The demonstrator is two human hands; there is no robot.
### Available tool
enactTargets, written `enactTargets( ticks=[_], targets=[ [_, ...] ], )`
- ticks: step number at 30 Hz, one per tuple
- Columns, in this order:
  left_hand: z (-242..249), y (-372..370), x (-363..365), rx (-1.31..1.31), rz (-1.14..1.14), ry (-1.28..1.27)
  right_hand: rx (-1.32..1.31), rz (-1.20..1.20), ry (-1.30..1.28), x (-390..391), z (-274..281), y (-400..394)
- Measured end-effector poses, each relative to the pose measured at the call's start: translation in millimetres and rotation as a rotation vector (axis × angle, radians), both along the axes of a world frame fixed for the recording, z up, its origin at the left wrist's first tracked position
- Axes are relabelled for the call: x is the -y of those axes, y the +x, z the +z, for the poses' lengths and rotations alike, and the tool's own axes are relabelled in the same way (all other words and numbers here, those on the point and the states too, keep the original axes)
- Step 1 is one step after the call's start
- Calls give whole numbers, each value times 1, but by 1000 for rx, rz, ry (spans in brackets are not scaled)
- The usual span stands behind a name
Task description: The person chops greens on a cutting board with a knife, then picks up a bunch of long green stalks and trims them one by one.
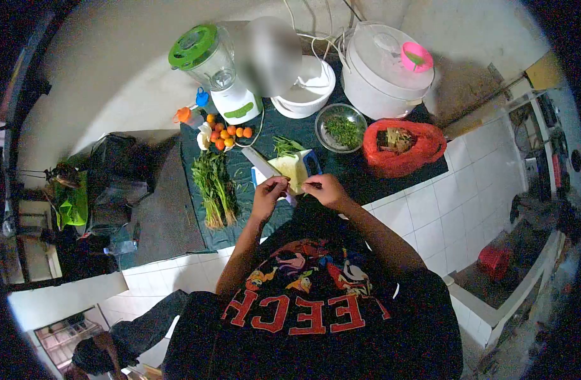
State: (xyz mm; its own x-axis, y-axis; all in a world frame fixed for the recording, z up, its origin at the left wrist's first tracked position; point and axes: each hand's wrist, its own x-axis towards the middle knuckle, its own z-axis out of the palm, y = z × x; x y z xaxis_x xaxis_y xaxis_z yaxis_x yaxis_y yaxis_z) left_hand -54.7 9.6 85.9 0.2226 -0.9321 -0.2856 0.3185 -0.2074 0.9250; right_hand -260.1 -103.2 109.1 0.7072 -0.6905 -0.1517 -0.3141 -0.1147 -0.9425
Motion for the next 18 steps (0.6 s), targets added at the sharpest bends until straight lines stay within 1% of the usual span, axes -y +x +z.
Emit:
enactTargets(
  ticks=[2,3,5,6,8,9,10,12,13,14,15,16,18],
  targets=[
    [7,-7,2,130,-39,-7,-27,134,39,7,2,-6],
    [16,-11,3,134,-32,-2,-22,143,43,9,3,-8],
    [31,-19,3,400,-185,-150,0,176,91,10,2,-13],
    [31,-20,5,405,-180,-143,6,183,96,11,2,-15],
    [30,-23,8,238,-308,-75,56,164,155,13,2,-19],
    [30,-24,6,243,-290,7,64,165,160,16,4,-21],
    [28,-24,6,248,-291,15,37,164,142,19,7,-24],
    [24,-23,5,424,-336,54,10,161,134,18,6,-30],
    [23,-24,4,426,-338,60,21,151,197,19,4,-32],
    [23,-25,4,346,-285,86,32,142,258,20,2,-33],
    [23,-26,4,268,-232,112,38,143,263,22,-3,-35],
    [23,-28,5,274,-233,121,84,116,317,22,-8,-36],
    [26,-32,6,205,-125,97,140,88,384,23,-16,-36]
  ],
)
